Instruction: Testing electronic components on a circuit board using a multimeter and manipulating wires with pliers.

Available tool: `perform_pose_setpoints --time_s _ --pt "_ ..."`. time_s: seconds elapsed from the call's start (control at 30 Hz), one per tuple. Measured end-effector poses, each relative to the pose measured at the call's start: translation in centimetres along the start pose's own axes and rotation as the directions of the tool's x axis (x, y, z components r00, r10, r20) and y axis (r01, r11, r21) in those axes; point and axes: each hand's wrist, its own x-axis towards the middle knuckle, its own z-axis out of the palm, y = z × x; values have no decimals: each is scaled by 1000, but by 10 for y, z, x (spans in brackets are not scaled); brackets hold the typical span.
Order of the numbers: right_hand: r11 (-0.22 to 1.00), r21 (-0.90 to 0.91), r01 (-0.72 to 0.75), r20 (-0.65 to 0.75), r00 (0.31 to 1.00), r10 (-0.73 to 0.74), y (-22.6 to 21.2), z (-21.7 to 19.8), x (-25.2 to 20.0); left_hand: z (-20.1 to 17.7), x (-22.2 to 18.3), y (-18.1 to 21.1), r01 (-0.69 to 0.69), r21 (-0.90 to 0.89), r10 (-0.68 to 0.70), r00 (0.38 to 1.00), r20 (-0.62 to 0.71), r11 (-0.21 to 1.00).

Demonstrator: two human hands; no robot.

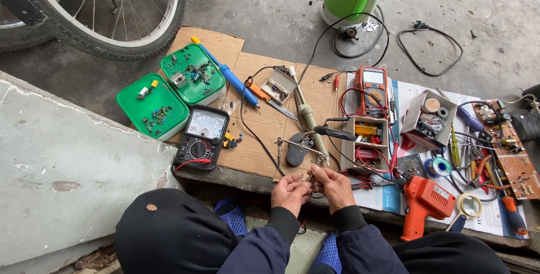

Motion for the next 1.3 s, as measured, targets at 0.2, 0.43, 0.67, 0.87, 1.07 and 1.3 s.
perform_pose_setpoints --time_s 0.2,0.43,0.67,0.87,1.07,1.3 --pt "1000 29 -9 16 1000 9 5 -1 2 -1 -2 1 -4 16 4 1000 -4 1000" --pt "993 109 -49 -7 999 50 -3 6 -13 -7 11 -14 -8 1 8 1000 16 1000" --pt "990 140 -22 -184 982 48 17 -24 -21 -10 10 -24 66 -46 -66 998 1 997" --pt "996 88 12 -441 897 28 39 -40 -42 -15 -3 -64 110 34 -110 994 -5 993" --pt "1000 23 21 -544 839 -5 40 -28 -71 -5 -46 -23 243 435 -232 970 -79 867" --pt "993 -108 -37 -515 857 -24 54 -22 -65 -27 -2 -75 84 512 -31 993 -111 855"
